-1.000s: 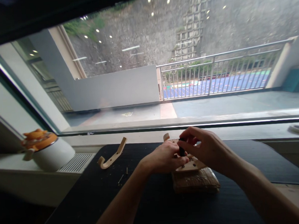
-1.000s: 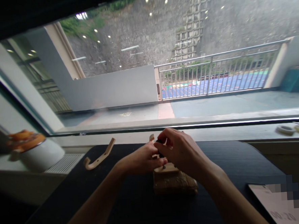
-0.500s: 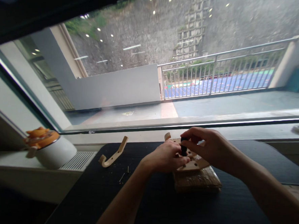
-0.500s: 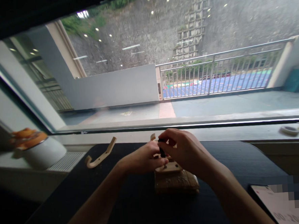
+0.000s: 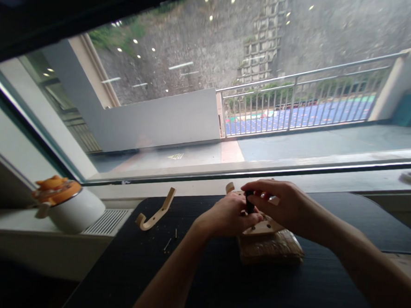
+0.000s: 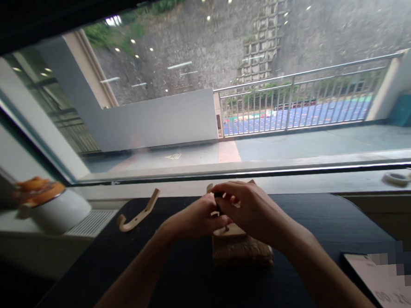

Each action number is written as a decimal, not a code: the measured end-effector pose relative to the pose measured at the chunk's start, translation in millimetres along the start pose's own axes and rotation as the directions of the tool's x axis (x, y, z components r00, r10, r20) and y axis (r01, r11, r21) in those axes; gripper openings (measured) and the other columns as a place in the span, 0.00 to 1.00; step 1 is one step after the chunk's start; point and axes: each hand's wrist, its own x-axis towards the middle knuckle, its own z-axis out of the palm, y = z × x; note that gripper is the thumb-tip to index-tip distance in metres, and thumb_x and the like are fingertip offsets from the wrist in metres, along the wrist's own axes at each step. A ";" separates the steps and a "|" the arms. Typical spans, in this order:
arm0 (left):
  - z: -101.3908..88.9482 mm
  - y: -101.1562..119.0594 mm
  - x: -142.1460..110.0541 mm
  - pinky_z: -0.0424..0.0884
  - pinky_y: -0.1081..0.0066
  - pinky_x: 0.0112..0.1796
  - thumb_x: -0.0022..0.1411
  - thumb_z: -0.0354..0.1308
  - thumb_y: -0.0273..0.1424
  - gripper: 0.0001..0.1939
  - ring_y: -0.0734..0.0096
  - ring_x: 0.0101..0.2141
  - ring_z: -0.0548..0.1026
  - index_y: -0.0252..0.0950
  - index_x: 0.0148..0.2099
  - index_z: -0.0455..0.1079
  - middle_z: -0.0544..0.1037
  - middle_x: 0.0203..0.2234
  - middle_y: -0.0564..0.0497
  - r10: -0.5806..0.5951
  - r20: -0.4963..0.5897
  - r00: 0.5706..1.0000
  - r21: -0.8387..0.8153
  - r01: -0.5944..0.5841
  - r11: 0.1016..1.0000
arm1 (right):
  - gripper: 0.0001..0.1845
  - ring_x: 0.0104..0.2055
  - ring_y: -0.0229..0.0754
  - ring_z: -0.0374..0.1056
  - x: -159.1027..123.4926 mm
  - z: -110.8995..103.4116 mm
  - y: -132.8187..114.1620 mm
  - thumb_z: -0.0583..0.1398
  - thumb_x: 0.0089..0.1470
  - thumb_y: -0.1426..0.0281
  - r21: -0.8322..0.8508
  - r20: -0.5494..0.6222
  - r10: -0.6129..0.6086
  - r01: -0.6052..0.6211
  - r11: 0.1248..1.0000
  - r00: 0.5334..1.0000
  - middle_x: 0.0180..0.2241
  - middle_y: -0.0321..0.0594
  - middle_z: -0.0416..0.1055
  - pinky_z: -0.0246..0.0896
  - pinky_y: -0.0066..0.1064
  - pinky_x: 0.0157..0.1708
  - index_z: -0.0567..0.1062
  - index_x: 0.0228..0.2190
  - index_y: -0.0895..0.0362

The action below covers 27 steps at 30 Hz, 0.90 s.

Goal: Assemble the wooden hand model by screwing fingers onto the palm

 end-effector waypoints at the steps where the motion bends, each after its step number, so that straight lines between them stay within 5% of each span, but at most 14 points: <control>1: -0.6 0.7 0.1 0.66 0.74 0.35 0.62 0.53 0.35 0.11 0.71 0.34 0.70 0.32 0.34 0.71 0.73 0.31 0.51 -0.005 0.003 1.000 0.016 0.005 1.000 | 0.14 0.32 0.39 0.71 0.0 0.0 0.9 0.56 0.55 0.68 0.008 0.005 -0.007 0.006 1.000 1.000 0.34 0.36 0.77 0.64 0.29 0.31 0.76 0.42 0.51; 16: -0.4 -1.3 0.1 0.66 0.68 0.39 0.61 0.55 0.35 0.11 0.64 0.39 0.69 0.33 0.33 0.73 0.74 0.38 0.47 -0.002 0.023 1.000 0.037 0.001 0.999 | 0.10 0.26 0.37 0.66 2.3 -1.2 2.2 0.61 0.50 0.60 -0.146 -0.076 0.078 -0.089 0.985 0.994 0.24 0.33 0.71 0.58 0.28 0.25 0.71 0.28 0.54; 22: 0.0 -2.2 0.0 0.66 0.70 0.40 0.62 0.53 0.33 0.11 0.68 0.36 0.70 0.33 0.33 0.73 0.74 0.35 0.48 0.055 0.016 0.998 0.013 -0.055 0.998 | 0.13 0.33 0.38 0.69 -0.9 -4.9 -0.2 0.58 0.54 0.64 -0.061 -0.012 0.039 -0.039 0.997 0.999 0.33 0.35 0.75 0.62 0.28 0.32 0.75 0.42 0.51; 27: -2.0 -0.2 0.9 0.65 0.72 0.43 0.61 0.55 0.31 0.09 0.68 0.41 0.70 0.32 0.31 0.72 0.74 0.39 0.48 0.082 0.008 0.997 0.040 -0.082 0.996 | 0.12 0.34 0.38 0.70 0.5 -4.9 0.3 0.57 0.55 0.69 0.007 0.020 -0.020 0.020 1.000 1.000 0.34 0.35 0.75 0.62 0.27 0.32 0.77 0.40 0.51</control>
